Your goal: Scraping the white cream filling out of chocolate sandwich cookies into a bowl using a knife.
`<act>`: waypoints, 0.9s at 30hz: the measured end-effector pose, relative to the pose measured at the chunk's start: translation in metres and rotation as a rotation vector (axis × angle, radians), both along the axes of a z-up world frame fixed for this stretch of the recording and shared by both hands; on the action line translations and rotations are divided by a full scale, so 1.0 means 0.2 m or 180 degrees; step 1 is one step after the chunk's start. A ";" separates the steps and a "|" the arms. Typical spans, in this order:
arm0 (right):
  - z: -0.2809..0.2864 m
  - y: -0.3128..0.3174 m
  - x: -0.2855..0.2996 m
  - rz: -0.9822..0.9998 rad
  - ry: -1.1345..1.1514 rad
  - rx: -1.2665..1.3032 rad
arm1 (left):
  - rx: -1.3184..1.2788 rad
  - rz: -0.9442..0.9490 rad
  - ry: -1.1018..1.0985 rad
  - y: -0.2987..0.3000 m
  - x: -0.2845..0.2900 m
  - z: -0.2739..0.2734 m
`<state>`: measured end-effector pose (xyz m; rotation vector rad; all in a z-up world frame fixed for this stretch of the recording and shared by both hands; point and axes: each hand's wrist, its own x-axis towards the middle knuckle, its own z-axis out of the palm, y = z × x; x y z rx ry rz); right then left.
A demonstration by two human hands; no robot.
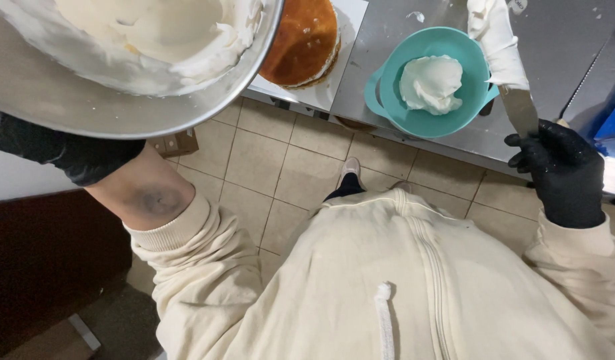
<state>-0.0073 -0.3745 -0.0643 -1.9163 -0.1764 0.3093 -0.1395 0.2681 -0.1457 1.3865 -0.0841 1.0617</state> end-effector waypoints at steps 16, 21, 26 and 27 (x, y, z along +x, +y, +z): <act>-0.04 -0.10 0.01 -0.0191 0.0013 0.0179 | -0.0368 -0.0348 0.0056 -0.48 0.34 0.44; -0.04 -0.12 0.01 -0.0366 0.0241 0.0408 | -0.0462 -0.0488 0.0055 -0.58 0.43 0.45; 0.02 -0.12 -0.03 -0.0360 0.0106 0.0497 | -0.0533 -0.0546 0.0067 -0.64 0.46 0.45; 0.05 -0.12 -0.04 -0.0301 0.0010 0.0484 | -0.0541 -0.0560 0.0067 -0.65 0.48 0.45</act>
